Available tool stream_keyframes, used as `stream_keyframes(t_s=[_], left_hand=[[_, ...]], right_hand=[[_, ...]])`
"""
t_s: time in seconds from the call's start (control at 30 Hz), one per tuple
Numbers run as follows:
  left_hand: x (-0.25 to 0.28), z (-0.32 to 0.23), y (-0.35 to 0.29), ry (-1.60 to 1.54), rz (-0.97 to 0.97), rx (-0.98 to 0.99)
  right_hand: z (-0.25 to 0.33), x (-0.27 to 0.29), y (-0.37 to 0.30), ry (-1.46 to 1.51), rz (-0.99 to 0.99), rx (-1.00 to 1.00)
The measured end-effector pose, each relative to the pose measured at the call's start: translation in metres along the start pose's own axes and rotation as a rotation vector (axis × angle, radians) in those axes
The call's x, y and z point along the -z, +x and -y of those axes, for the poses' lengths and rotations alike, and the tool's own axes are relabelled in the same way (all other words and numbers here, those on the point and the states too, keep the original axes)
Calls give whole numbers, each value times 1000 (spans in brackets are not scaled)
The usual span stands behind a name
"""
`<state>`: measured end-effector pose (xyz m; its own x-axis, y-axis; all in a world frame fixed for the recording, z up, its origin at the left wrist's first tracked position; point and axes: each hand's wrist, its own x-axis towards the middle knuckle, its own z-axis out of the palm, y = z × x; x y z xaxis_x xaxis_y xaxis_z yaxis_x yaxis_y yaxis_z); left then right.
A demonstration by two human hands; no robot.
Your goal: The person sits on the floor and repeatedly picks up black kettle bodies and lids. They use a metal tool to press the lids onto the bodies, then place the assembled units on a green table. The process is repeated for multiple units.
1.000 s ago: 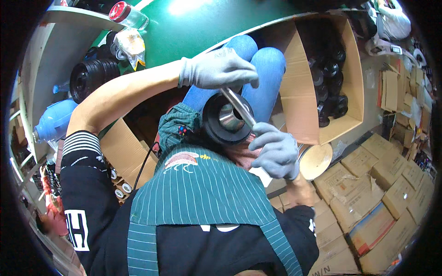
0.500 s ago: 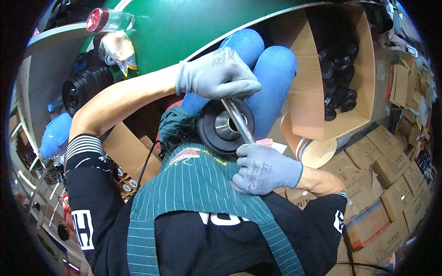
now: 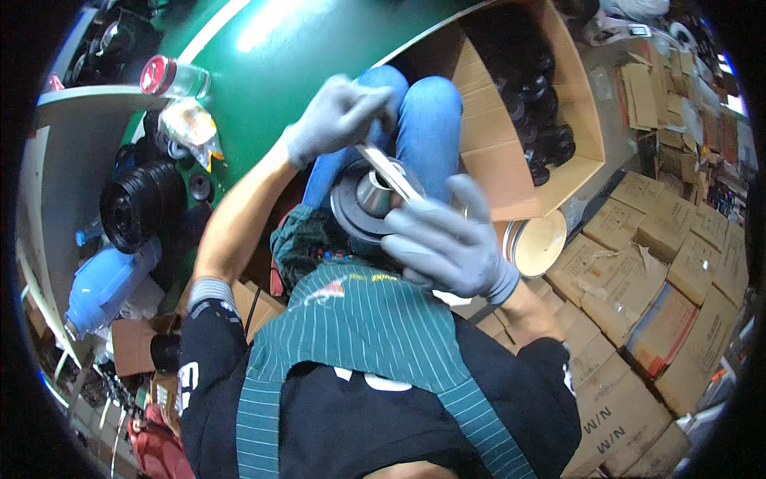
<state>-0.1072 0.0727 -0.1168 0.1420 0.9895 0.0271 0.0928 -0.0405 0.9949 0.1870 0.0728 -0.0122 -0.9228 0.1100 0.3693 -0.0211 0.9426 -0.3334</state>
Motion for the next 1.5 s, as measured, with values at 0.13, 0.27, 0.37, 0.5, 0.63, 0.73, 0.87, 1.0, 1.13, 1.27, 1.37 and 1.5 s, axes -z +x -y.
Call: stream_keyframes(t_s=[0.13,0.27,0.37,0.5,0.63,0.73,0.87,1.0,1.13,1.27,1.37,1.5], left_hand=[[11,9,-72,-329,-437,303],[25,39,-108,216,-656,297],[35,60,-116,541,-849,322],[43,80,-109,928,-831,626],[40,71,-114,948,-791,573],[27,43,-132,1215,-821,167],[-6,8,-160,987,-569,-452],[-23,9,-150,905,-513,-598],[-11,12,-137,306,-471,-403],[14,-1,-119,629,-504,-562],[43,-15,-92,630,-576,-360],[113,-36,-34,755,-781,-297]], right_hand=[[20,-25,-38,204,-259,-574],[29,-69,-52,275,-69,-733],[23,-85,-52,533,-170,-793],[15,-78,-47,538,-183,-805],[27,-61,-33,530,-212,-830],[35,-42,-25,451,-363,-706],[-8,-38,-20,779,-782,-808],[-76,-83,-13,1354,-843,-918],[-108,-124,21,1998,-667,-1063],[-117,-118,68,2181,-464,-1057],[-141,-113,92,2057,-479,-898],[-177,-133,84,2454,-254,-730]])
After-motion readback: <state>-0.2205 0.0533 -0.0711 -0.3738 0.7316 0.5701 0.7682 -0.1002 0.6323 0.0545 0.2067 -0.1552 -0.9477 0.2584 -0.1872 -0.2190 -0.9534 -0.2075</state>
